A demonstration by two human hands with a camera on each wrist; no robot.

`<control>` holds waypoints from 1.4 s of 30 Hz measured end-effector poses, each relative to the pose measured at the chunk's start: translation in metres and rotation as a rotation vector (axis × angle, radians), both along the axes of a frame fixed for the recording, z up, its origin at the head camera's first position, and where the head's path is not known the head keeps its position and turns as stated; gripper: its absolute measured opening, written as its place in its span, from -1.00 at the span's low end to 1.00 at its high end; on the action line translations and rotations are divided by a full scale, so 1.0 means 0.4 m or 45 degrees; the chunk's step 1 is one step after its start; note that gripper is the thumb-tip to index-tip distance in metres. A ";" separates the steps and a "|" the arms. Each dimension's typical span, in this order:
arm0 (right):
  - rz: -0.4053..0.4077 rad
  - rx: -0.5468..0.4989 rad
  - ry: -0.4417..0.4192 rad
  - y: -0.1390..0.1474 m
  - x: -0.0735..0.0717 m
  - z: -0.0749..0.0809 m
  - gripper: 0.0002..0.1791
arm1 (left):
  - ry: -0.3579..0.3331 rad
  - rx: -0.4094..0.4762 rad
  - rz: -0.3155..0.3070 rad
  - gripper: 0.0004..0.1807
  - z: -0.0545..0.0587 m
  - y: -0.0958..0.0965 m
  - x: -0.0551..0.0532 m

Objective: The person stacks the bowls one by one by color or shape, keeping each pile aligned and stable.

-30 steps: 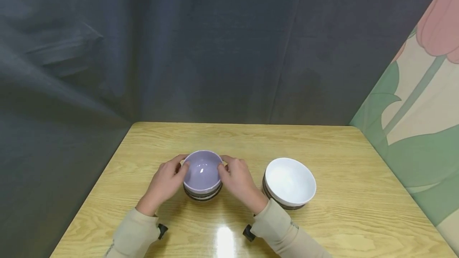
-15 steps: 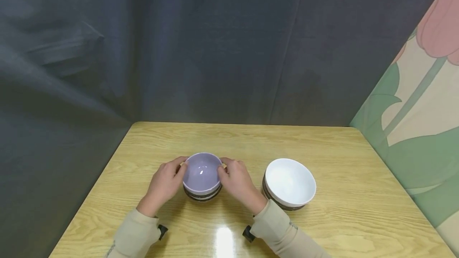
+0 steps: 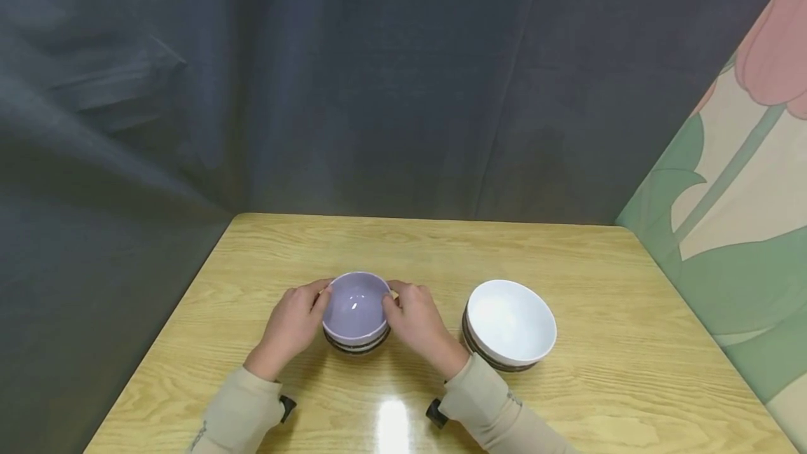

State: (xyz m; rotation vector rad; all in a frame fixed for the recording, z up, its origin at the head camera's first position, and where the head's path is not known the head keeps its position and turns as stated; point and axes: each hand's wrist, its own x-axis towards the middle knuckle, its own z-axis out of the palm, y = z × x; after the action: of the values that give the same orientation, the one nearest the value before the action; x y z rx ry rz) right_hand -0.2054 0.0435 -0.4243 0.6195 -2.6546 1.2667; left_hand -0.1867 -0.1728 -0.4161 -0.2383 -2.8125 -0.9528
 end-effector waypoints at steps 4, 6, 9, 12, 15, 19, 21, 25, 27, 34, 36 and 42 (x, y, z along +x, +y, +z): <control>0.002 0.000 0.011 -0.001 -0.003 -0.005 -0.66 | -0.002 -0.002 -0.005 -0.65 -0.002 -0.001 -0.002; 0.007 0.000 0.004 -0.003 -0.005 -0.008 -0.66 | -0.005 -0.002 -0.004 -0.65 -0.002 -0.001 -0.002; 0.015 0.003 -0.010 -0.005 -0.006 -0.011 -0.66 | -0.008 -0.004 0.001 -0.66 -0.005 -0.002 -0.003; 0.013 0.010 -0.009 -0.007 -0.005 -0.011 -0.66 | -0.017 0.000 0.001 -0.65 -0.008 -0.001 -0.005; 0.007 0.015 -0.011 -0.009 -0.004 -0.011 -0.66 | -0.023 0.000 0.000 -0.65 -0.011 -0.003 -0.006; 0.001 0.017 -0.012 -0.011 -0.005 -0.011 -0.66 | -0.028 0.003 0.000 -0.65 -0.012 -0.004 -0.009; -0.002 0.018 -0.008 -0.011 -0.006 -0.012 -0.66 | -0.042 0.007 0.006 -0.65 -0.013 -0.004 -0.011; 0.000 0.008 -0.012 -0.013 -0.007 -0.012 -0.67 | -0.071 0.016 0.014 -0.65 -0.016 -0.005 -0.015; 0.000 0.000 -0.025 -0.014 -0.007 -0.013 -0.67 | -0.090 0.028 0.011 -0.65 -0.016 -0.006 -0.015; 0.000 -0.064 -0.130 -0.013 -0.005 -0.016 -0.65 | -0.168 0.056 0.025 -0.61 -0.016 -0.007 -0.018; 0.006 -0.075 -0.150 -0.012 -0.005 -0.016 -0.64 | -0.193 0.075 0.034 -0.60 -0.016 -0.007 -0.020; -0.005 -0.061 -0.159 -0.009 -0.003 -0.015 -0.63 | -0.219 0.087 0.043 -0.58 -0.016 -0.006 -0.025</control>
State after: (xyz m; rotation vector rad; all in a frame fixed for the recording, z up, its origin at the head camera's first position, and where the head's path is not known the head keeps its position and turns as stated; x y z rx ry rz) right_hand -0.2067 0.0397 -0.4305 0.5446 -2.7131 1.4076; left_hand -0.1965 -0.1751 -0.4225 -0.1042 -2.9202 -1.1099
